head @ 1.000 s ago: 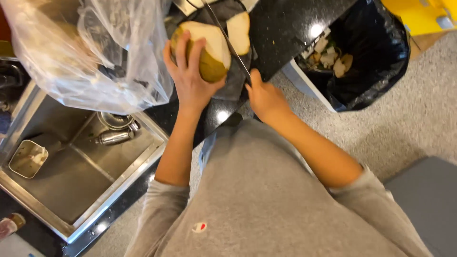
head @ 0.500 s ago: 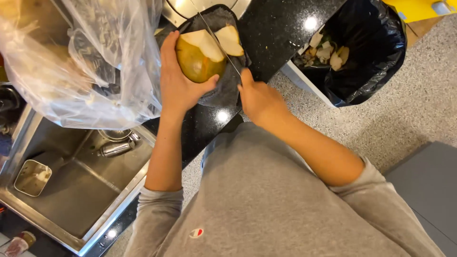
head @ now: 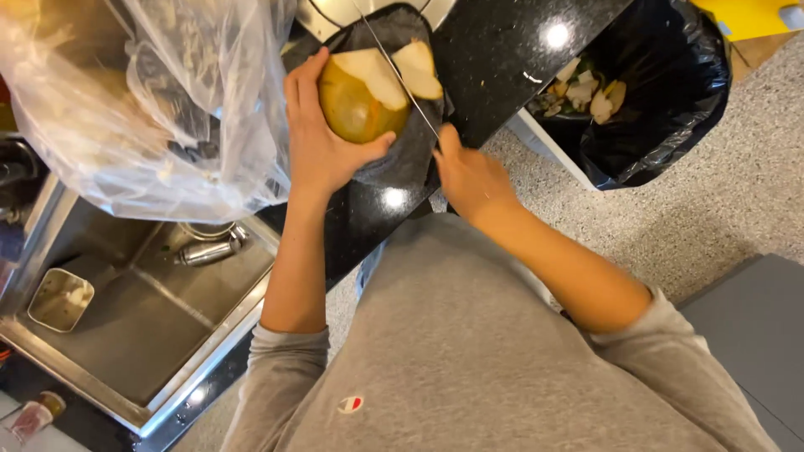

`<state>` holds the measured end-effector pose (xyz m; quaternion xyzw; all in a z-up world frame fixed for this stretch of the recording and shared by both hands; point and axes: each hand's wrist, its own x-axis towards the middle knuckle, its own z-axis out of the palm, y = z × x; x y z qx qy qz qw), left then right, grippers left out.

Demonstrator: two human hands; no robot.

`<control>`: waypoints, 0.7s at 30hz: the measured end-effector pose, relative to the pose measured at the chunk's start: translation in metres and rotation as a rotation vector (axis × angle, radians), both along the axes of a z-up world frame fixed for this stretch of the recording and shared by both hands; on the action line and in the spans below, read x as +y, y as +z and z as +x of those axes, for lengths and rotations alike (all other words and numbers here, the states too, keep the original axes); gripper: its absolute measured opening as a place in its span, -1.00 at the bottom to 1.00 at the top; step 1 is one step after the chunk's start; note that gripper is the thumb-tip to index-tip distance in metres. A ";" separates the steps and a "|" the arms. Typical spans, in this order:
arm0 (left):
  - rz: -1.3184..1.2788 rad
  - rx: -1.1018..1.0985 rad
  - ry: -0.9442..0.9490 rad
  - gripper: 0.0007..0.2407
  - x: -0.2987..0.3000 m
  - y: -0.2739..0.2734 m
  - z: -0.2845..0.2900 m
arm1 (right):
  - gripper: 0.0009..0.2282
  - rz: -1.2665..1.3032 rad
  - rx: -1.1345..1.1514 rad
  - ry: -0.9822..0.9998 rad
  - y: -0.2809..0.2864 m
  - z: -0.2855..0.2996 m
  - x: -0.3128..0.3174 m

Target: The person trims the outer husk off a young coconut with a knife over a counter, rotating the coconut and cutting slices off its top and sides, then rinses the trimmed coconut under the tap in the sink and resumes trimming the remaining husk.

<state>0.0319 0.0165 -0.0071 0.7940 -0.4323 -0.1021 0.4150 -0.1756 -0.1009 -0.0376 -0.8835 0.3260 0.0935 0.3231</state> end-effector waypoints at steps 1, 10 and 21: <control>0.005 0.001 0.002 -0.10 0.005 -0.001 -0.003 | -0.76 0.005 0.001 0.002 -0.008 -0.010 0.010; -0.030 -0.046 0.008 -0.07 0.013 -0.010 -0.006 | -0.78 -0.117 -0.204 -0.005 -0.027 -0.003 0.001; -0.161 -0.051 0.001 -0.02 0.035 -0.041 -0.004 | -0.79 -0.066 -0.051 0.023 -0.003 0.000 0.004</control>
